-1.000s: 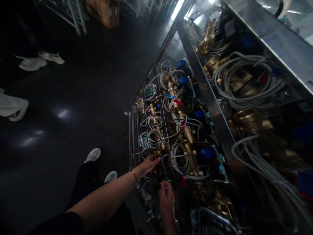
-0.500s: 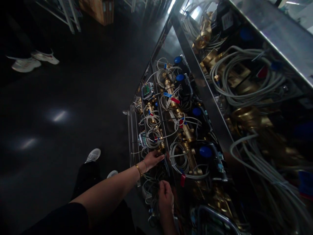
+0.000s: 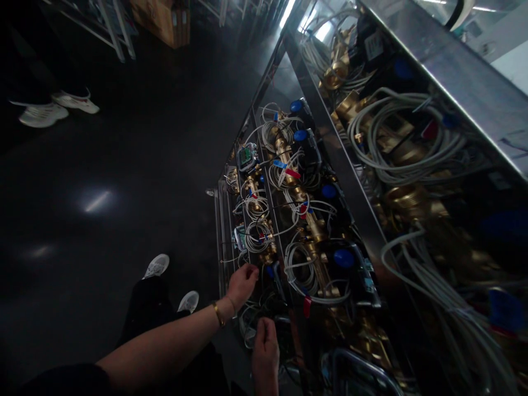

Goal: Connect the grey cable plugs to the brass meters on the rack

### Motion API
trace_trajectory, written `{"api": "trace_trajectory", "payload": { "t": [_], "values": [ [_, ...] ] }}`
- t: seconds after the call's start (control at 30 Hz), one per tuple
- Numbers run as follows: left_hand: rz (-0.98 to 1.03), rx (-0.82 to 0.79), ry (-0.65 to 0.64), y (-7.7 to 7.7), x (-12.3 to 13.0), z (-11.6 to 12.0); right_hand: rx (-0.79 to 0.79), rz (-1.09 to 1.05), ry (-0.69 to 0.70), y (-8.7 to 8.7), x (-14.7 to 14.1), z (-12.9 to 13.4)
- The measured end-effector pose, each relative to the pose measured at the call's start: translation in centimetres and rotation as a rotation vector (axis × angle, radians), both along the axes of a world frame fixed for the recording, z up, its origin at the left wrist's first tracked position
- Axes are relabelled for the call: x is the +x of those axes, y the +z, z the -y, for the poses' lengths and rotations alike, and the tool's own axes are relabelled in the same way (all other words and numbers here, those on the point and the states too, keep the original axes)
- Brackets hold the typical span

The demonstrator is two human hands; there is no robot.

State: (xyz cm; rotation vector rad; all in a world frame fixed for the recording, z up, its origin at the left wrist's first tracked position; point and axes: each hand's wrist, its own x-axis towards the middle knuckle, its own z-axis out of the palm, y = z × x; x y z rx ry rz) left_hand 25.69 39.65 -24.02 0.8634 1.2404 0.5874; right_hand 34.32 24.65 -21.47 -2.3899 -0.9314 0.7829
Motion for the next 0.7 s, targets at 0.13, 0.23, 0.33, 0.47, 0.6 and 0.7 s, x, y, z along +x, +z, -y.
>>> {"api": "trace_trajectory", "payload": {
  "t": [0.13,0.23,0.33,0.47,0.6,0.7],
  "values": [
    [0.093,0.043,-0.130,1.6,-1.3,3.8,-0.032,-0.072,0.027,-0.9,-0.7,0.8],
    [0.191,0.033,-0.110,2.5,-1.5,5.2,-0.072,-0.130,0.027,-1.0,-0.8,0.3],
    [0.221,0.027,-0.049,2.8,-1.3,5.3,-0.113,-0.170,0.056,-0.8,-1.2,-0.8],
    [0.275,0.012,0.044,1.2,-1.1,4.3,-0.126,-0.143,0.100,-0.1,-1.8,-2.3],
    [0.342,-0.124,0.142,-1.9,-1.1,2.0,-0.066,0.010,0.045,0.8,-0.8,-3.2],
    [0.394,-0.230,0.094,-3.5,-0.8,0.5,0.018,0.148,-0.033,1.3,1.0,-3.9]
  ]
}}
